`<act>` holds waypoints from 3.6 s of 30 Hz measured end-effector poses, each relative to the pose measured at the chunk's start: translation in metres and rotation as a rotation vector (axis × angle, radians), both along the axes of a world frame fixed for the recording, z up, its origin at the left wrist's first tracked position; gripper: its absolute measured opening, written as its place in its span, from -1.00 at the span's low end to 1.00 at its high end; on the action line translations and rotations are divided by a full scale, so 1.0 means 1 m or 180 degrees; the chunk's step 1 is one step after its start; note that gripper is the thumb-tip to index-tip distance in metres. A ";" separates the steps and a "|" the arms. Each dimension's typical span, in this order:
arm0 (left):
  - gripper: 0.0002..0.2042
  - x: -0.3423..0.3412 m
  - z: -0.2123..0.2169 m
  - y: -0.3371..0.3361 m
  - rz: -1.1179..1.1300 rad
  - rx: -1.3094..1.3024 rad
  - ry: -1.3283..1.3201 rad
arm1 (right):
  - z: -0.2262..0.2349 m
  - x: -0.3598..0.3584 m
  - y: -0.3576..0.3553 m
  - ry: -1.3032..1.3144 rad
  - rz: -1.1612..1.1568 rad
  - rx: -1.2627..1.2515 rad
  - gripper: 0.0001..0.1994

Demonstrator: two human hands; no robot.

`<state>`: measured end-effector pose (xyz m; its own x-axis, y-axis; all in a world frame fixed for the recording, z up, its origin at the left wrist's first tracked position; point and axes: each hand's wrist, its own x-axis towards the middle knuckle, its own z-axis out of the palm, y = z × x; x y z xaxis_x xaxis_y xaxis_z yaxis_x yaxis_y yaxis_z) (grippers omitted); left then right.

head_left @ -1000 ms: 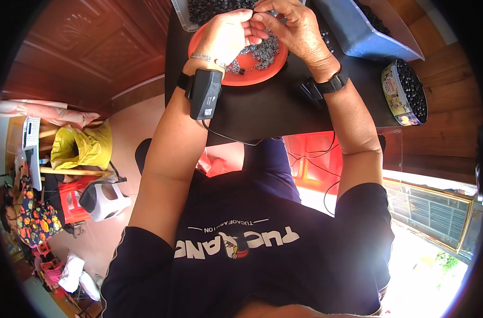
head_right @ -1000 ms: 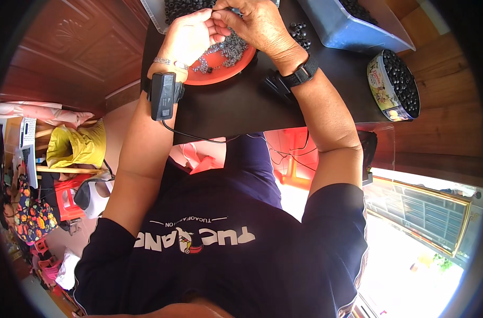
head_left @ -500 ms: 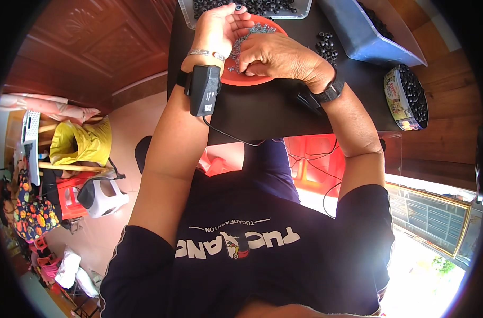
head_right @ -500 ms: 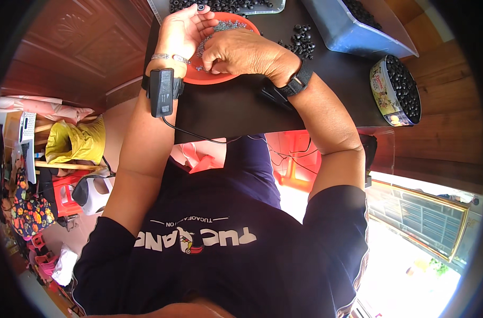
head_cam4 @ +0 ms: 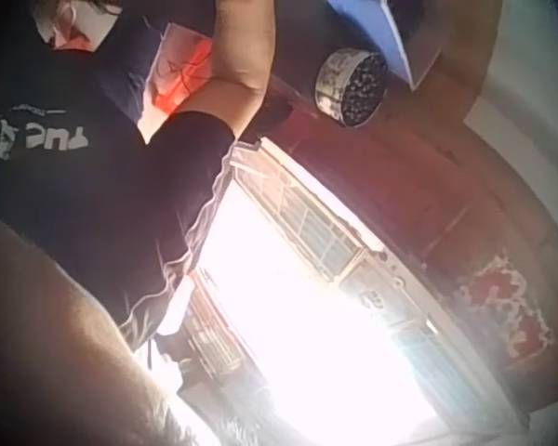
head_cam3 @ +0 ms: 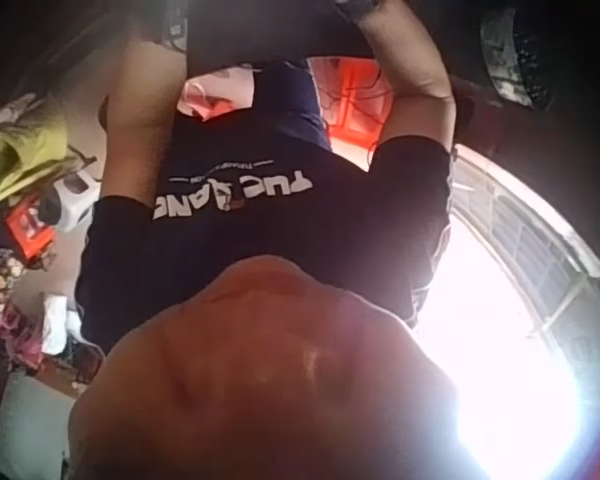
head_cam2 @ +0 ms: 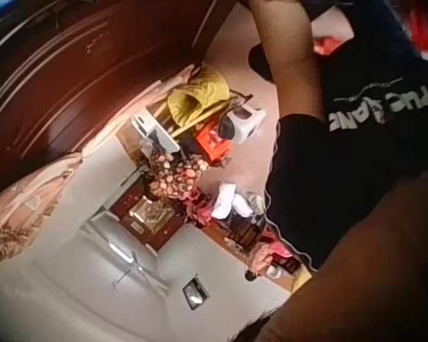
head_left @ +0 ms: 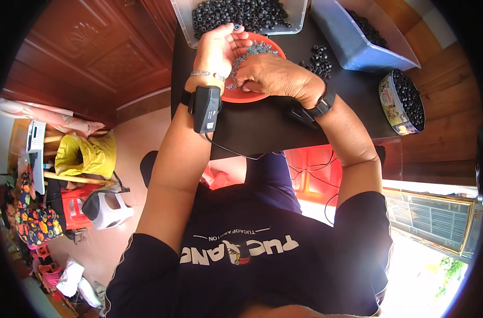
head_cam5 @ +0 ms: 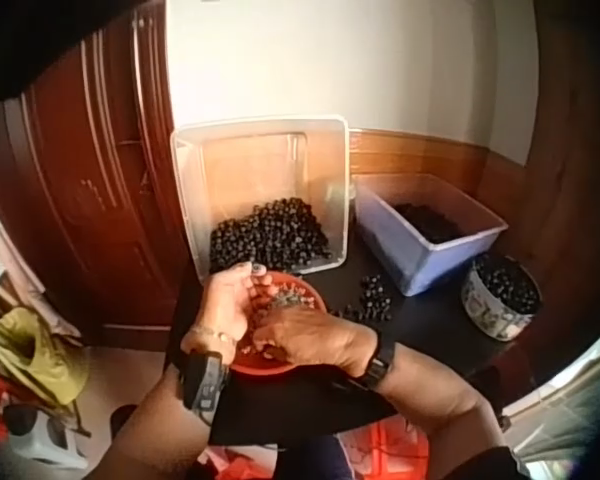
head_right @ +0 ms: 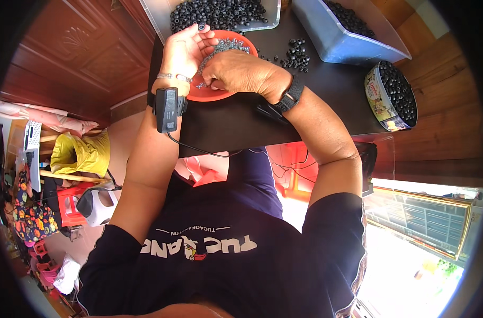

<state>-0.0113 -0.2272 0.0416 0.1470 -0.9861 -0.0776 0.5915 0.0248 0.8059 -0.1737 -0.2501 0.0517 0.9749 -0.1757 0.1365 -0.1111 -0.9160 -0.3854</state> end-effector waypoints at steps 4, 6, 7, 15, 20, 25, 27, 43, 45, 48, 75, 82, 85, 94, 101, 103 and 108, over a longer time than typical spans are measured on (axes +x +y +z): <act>-0.74 0.000 -0.002 -0.001 -0.0008 -0.0009 0.0016 | 0.000 -0.002 -0.003 0.0016 -0.0031 0.0045 -0.94; -0.74 -0.001 -0.003 -0.004 -0.0024 0.0025 0.0090 | 0.003 -0.005 -0.006 -0.0287 -0.0217 0.0320 -0.95; -0.74 0.002 -0.006 -0.005 -0.0019 0.0008 0.0076 | 0.006 -0.005 -0.007 -0.0302 -0.0211 0.0304 -0.95; -0.77 -0.010 -0.001 0.000 -0.0225 -0.0232 0.0091 | 0.012 -0.023 -0.039 -0.2457 -0.0936 0.2212 -0.86; -0.77 -0.026 0.001 0.007 -0.0541 -0.0348 -0.0037 | 0.010 -0.027 -0.047 -0.2549 -0.1170 0.2651 -0.79; -0.77 -0.025 -0.001 0.005 -0.0622 -0.0483 -0.0031 | 0.011 -0.025 -0.047 -0.2446 -0.1028 0.2803 -0.78; -0.77 -0.024 -0.002 0.004 -0.0667 -0.0508 -0.0011 | 0.012 -0.025 -0.045 -0.2478 -0.0956 0.2860 -0.79; -0.79 -0.028 -0.004 0.003 -0.0676 -0.0546 -0.0142 | 0.014 -0.018 -0.031 -0.2225 -0.1443 0.2162 -0.86; -0.79 -0.026 -0.007 0.000 -0.0702 -0.0560 -0.0105 | 0.012 -0.017 -0.031 -0.2258 -0.1533 0.1890 -0.85; -0.80 -0.026 -0.008 0.001 -0.0736 -0.0596 -0.0026 | 0.012 -0.017 -0.030 -0.2371 -0.1568 0.0708 -0.83; -0.77 -0.019 0.000 0.003 -0.1014 -0.0925 0.0012 | 0.021 -0.020 -0.024 -0.2370 -0.1228 0.0678 -0.83; -0.75 -0.016 -0.004 0.000 -0.1106 -0.1017 -0.0029 | 0.017 -0.019 -0.027 -0.2439 -0.0978 0.1995 -0.91; -0.74 -0.018 -0.001 0.003 -0.1096 -0.1036 -0.0025 | 0.019 -0.021 -0.026 -0.2433 -0.0985 0.1317 -0.89; -0.74 -0.017 0.001 0.005 -0.1144 -0.1179 0.0017 | 0.021 -0.019 -0.023 -0.2646 -0.1010 0.1437 -0.85; -0.82 -0.020 0.006 0.009 -0.1024 -0.1026 0.0209 | 0.025 -0.020 -0.021 -0.2632 -0.0948 0.0873 -0.73; -0.84 -0.019 0.006 0.008 -0.1111 -0.1199 0.0325 | 0.027 -0.019 -0.019 -0.2708 -0.0819 0.0550 -0.69; -0.84 -0.019 0.006 0.008 -0.1132 -0.1163 0.0311 | 0.025 -0.018 -0.020 -0.2765 -0.0801 0.0110 -0.67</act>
<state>-0.0298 -0.2194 0.0479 -0.1929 -0.9391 0.2845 0.6866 0.0780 0.7229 -0.1917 -0.2699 0.0770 0.4631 -0.3875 0.7971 0.0363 -0.8903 -0.4539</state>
